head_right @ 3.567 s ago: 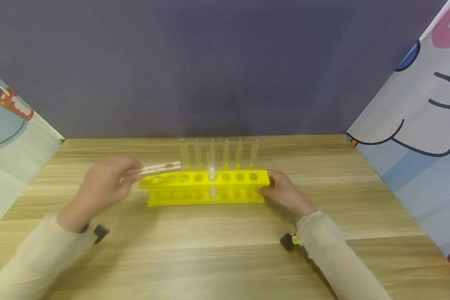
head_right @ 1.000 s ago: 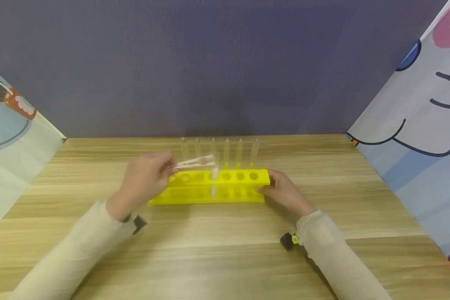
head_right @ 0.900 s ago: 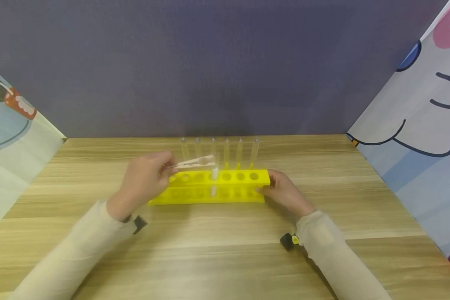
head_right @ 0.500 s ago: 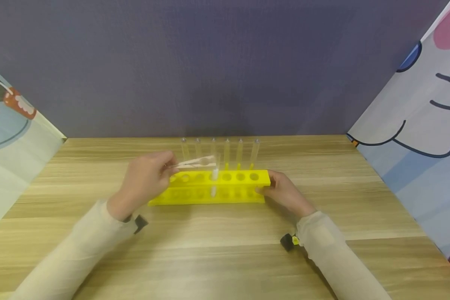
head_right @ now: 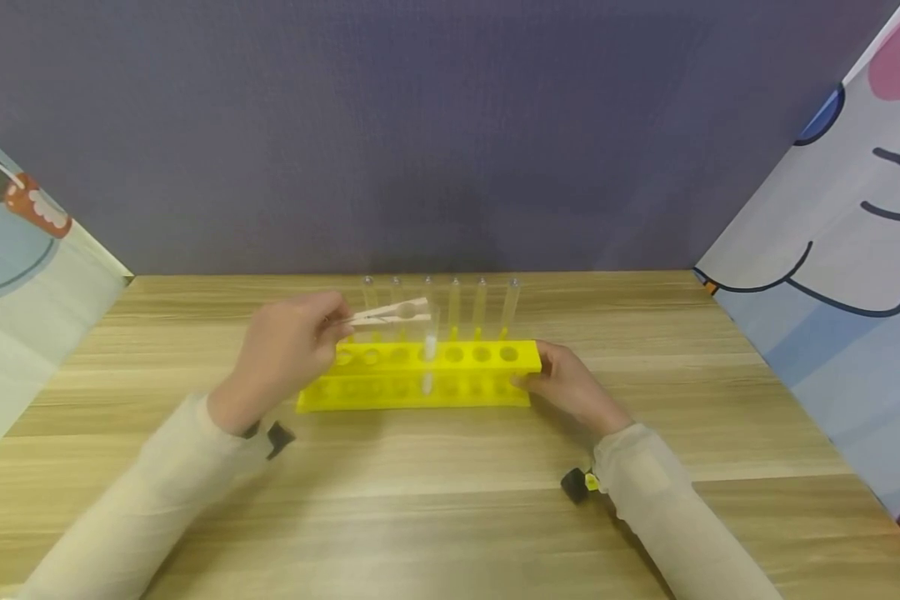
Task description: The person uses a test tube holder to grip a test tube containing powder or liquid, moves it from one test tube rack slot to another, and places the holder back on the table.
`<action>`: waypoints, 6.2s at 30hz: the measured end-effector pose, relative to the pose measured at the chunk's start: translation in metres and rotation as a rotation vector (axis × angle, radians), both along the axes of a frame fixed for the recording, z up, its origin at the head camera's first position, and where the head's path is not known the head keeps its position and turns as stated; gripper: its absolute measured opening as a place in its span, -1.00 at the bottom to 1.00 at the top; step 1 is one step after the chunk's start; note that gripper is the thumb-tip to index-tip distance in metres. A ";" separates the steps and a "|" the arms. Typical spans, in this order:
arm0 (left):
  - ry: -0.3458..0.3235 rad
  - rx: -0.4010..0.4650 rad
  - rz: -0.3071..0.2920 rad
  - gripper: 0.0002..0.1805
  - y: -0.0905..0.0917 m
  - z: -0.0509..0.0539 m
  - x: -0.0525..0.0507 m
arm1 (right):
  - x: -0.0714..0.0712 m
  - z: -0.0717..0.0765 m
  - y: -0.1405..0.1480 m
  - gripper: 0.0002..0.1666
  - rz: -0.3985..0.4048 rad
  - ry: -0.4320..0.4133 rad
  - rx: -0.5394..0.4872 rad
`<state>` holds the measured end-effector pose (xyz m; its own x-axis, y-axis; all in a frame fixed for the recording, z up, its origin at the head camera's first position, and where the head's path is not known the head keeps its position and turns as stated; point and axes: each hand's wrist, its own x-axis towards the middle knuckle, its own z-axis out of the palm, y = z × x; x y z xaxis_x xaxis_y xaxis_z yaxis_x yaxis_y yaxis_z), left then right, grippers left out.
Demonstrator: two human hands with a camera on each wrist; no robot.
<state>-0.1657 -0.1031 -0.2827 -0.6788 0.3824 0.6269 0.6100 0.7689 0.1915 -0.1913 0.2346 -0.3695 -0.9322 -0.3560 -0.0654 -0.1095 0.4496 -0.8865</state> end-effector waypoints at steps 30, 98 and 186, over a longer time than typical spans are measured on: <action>-0.010 -0.006 -0.012 -0.87 0.014 0.018 -0.007 | 0.002 0.002 -0.001 -0.58 -0.013 0.011 0.018; -0.149 -0.075 -0.015 -0.88 0.018 -0.026 -0.008 | 0.002 0.001 -0.002 -0.61 -0.020 0.005 0.038; -0.093 -0.059 -0.012 -0.89 0.007 0.018 0.000 | 0.003 0.002 -0.004 -0.54 -0.006 0.021 -0.006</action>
